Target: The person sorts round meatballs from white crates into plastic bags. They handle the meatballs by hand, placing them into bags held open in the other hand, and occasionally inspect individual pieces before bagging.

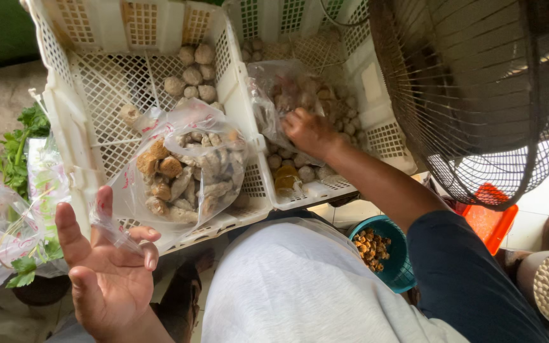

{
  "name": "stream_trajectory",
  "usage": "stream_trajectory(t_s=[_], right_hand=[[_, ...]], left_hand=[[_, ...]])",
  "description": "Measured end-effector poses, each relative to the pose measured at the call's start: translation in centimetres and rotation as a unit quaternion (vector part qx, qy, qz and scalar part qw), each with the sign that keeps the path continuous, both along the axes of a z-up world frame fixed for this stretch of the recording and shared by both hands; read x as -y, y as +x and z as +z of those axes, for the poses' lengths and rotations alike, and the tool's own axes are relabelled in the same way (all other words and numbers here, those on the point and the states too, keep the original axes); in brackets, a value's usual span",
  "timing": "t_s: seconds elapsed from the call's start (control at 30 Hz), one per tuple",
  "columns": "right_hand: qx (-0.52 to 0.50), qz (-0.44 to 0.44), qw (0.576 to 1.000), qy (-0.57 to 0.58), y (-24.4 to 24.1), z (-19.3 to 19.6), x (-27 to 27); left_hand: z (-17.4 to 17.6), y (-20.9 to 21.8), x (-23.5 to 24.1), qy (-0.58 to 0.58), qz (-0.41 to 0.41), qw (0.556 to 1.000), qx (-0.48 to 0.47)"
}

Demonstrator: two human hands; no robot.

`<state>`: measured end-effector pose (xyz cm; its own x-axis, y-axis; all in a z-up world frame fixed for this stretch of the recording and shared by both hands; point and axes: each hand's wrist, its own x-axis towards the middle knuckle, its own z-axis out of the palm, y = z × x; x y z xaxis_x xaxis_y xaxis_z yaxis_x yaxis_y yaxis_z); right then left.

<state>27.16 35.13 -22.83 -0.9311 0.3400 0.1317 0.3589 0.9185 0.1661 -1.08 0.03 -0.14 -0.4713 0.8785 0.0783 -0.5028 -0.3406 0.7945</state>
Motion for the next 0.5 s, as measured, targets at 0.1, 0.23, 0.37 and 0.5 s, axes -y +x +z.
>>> stream_trajectory(t_s=[0.1,0.23,0.37,0.5], right_hand=[[0.099,-0.206,0.972,0.051,-1.9,-2.2,-1.1],[0.018,-0.237,0.971,0.003,0.7,-1.4,-3.4],[0.093,-0.208,0.97,0.083,5.2,1.9,-4.6],[0.156,-0.252,0.945,0.137,5.9,3.0,-3.7]], left_hand=[[-0.1,-0.2,-0.1,0.003,-0.003,1.0,-0.004],[-0.2,-0.2,0.6,-0.005,0.001,1.0,-0.01],[-0.2,-0.2,0.5,-0.001,0.001,1.0,0.003],[0.0,-0.2,0.4,-0.002,0.0,1.0,0.0]])
